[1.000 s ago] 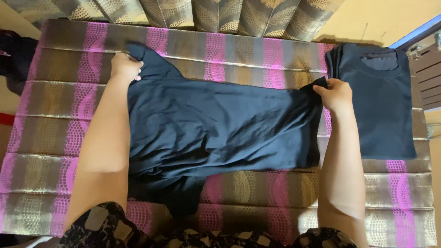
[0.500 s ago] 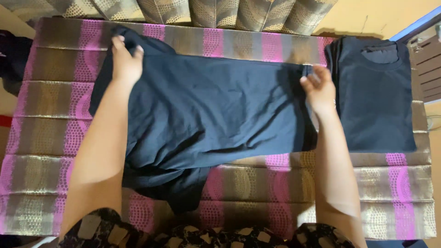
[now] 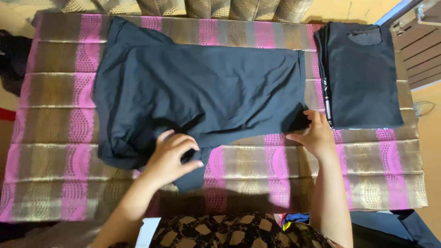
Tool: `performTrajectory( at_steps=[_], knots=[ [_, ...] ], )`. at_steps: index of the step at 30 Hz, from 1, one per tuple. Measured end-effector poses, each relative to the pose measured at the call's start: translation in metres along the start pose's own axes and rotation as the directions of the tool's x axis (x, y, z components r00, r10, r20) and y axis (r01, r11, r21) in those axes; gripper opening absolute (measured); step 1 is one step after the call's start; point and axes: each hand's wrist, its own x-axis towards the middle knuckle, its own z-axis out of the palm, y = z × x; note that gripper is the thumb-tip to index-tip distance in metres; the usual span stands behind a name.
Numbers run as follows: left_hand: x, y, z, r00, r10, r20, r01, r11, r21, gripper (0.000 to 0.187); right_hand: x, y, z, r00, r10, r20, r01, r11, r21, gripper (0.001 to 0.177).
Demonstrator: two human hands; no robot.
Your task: The recorder is folding a black t-shirt on a flat surface.
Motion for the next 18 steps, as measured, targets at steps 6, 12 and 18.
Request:
performTrajectory(
  at_steps=[6,12,18],
  knots=[
    [-0.027,0.01,0.039,0.999,-0.032,-0.033,0.033,0.999,0.03,0.049,-0.014,0.031,0.039,0.967,-0.004,-0.255,-0.002,1.0,-0.023,0.092],
    [-0.046,-0.001,0.069,0.971,-0.01,-0.238,0.059,0.978,0.198,0.015,0.019,0.067,0.042,0.967,-0.122,-0.224,0.097,0.988,-0.12,0.033],
    [-0.051,-0.018,0.047,0.809,-0.203,-0.552,0.145,0.978,-0.147,0.008,0.082,0.042,0.007,0.993,0.115,0.04,-0.117,0.819,0.562,0.021]
  ],
)
